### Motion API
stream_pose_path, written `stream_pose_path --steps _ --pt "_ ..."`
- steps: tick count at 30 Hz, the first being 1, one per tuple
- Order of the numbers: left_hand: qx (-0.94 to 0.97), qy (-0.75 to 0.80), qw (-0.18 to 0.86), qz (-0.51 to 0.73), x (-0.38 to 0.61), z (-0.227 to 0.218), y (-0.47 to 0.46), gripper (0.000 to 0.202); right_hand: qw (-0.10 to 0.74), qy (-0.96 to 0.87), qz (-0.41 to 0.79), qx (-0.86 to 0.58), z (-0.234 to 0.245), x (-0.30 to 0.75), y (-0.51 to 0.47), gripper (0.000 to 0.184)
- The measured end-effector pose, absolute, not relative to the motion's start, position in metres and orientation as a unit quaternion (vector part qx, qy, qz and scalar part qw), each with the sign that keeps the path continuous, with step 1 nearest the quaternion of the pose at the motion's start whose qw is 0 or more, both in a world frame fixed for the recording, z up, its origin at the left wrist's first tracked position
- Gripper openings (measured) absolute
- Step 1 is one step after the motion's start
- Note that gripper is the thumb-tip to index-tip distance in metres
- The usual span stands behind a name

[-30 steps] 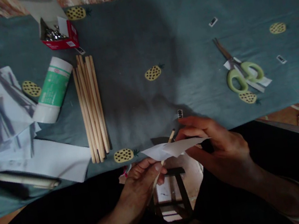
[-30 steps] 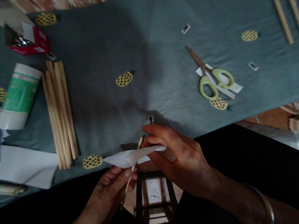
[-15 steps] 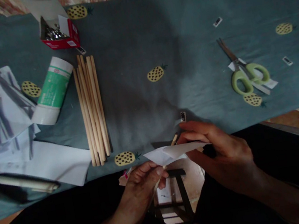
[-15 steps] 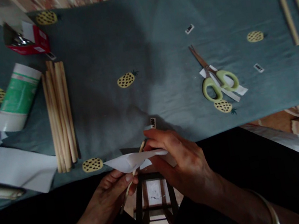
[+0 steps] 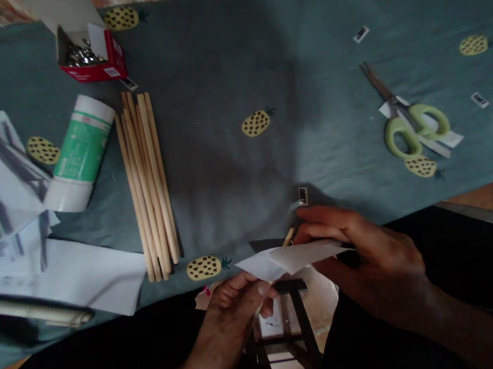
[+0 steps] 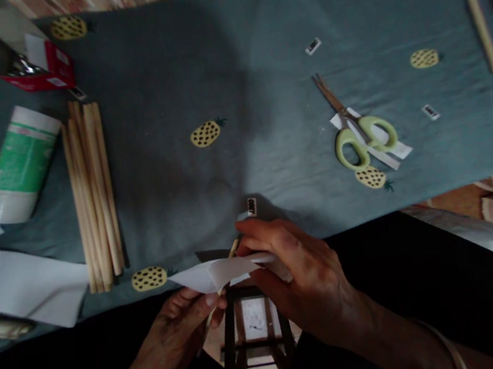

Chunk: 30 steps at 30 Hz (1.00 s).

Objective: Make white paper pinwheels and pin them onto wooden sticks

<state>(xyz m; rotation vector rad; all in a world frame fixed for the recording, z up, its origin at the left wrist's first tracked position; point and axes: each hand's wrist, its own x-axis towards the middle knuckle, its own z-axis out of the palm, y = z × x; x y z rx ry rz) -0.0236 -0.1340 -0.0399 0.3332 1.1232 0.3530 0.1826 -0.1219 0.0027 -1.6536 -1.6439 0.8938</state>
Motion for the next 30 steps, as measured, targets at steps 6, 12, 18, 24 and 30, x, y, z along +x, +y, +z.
stream_pose_path --steps 6,12,18,24,30 --pt "0.135 0.534 0.820 0.155 -0.023 -0.038 -0.133 0.036 0.310 -0.626 0.332 -0.634 0.004 0.181 -0.120 0.048" --pt "0.111 0.547 0.811 0.173 -0.018 -0.031 -0.127 0.036 0.281 -0.579 0.383 -0.663 0.012 0.181 -0.108 0.034" --pt "0.130 0.520 0.821 0.195 -0.015 -0.030 -0.124 0.039 0.260 -0.567 0.463 -0.629 0.016 0.186 -0.091 0.027" --pt "0.197 0.493 0.824 0.197 -0.015 -0.030 -0.124 0.042 0.241 -0.577 0.482 -0.614 0.013 0.188 -0.083 0.021" --pt "0.242 0.474 0.819 0.215 -0.014 -0.029 -0.123 0.050 0.233 -0.547 0.527 -0.607 0.007 0.189 -0.073 0.019"
